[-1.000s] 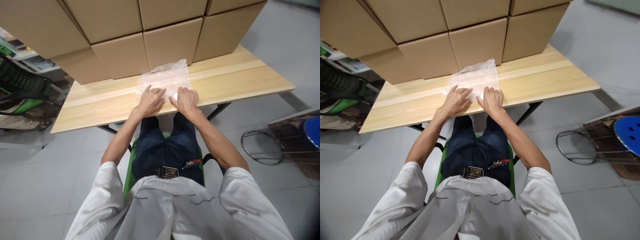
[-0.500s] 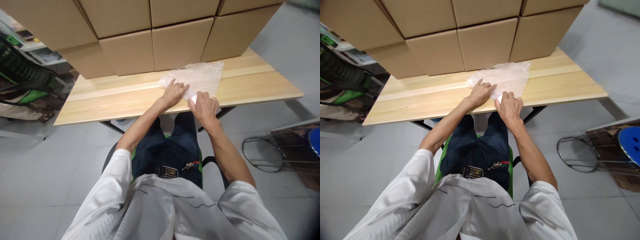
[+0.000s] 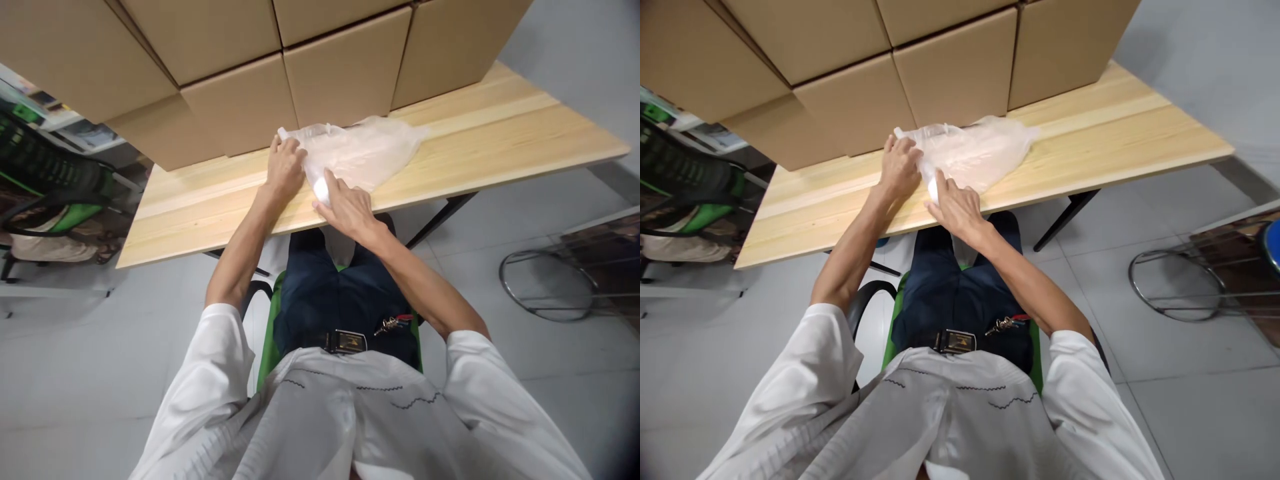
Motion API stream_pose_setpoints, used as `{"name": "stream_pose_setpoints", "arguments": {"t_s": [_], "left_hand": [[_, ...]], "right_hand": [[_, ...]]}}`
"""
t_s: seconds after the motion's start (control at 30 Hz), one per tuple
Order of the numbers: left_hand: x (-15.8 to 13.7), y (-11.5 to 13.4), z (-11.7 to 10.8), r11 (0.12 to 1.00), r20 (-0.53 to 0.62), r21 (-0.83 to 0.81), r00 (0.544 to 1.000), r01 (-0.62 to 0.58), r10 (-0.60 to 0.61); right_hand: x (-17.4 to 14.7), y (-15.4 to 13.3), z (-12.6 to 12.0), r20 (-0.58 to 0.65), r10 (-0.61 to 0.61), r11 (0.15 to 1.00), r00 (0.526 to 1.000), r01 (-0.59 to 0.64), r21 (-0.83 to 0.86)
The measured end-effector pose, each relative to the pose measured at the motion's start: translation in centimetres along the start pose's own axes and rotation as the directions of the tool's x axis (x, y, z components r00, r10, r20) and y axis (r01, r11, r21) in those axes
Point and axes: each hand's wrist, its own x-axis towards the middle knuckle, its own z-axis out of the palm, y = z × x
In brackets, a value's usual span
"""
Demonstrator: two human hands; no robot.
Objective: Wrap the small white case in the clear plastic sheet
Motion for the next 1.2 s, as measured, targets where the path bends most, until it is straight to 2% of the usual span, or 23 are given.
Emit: {"name": "stream_pose_setpoints", "arguments": {"t_s": [0.13,0.23,0.37,0.47,0.57,0.67,0.8,0.93,1.03,1.2], "left_hand": [[-2.0,-2.2,-1.2,0.995,-0.036,0.044,0.996,0.085,-0.084],[-3.5,-1.1,-1.3,0.995,-0.038,0.004,0.994,0.102,-0.102],[-5.2,2.5,-0.6,0.997,0.05,-0.069,0.998,-0.026,0.029],[-6.7,3.8,0.1,0.996,0.117,-0.062,0.991,-0.064,0.07],[-8.4,3.1,0.4,1.0,0.131,-0.023,0.991,0.004,-0.001],[-9.8,1.6,0.0,0.998,0.115,0.001,0.992,0.059,-0.059],[-10.6,-0.2,-0.4,0.997,0.089,0.012,0.993,0.071,-0.071],[-10.9,-0.8,-0.2,0.995,0.056,0.024,0.994,0.095,-0.096],[-11.2,-0.5,-0.2,0.993,0.066,0.042,0.992,0.107,-0.109],[-11.5,-0.2,-0.7,1.0,0.143,0.017,0.99,0.017,-0.019]], "right_hand": [[0.1,0.1,-0.2,0.044,-0.097,0.974,0.994,0.086,0.209],[0.1,1.6,-0.8,-0.01,-0.084,0.955,0.996,0.083,0.286],[0.9,3.8,-1.4,-0.085,-0.061,0.982,0.994,0.075,0.173],[1.6,5.3,-0.9,-0.022,-0.086,0.995,0.996,0.087,0.049],[1.9,6.5,0.0,0.041,-0.081,0.996,0.996,0.082,-0.026],[1.7,7.5,0.6,0.029,-0.056,0.997,0.998,0.057,-0.045],[0.7,8.2,0.4,-0.004,-0.015,0.999,1.0,0.015,-0.048],[-0.6,8.5,-0.8,-0.038,0.028,0.996,0.999,-0.031,-0.08],[-1.9,8.5,-2.2,-0.007,0.057,0.987,0.998,-0.057,-0.148],[-4.9,9.3,-4.0,0.018,0.067,0.972,0.998,-0.061,-0.225]]}}
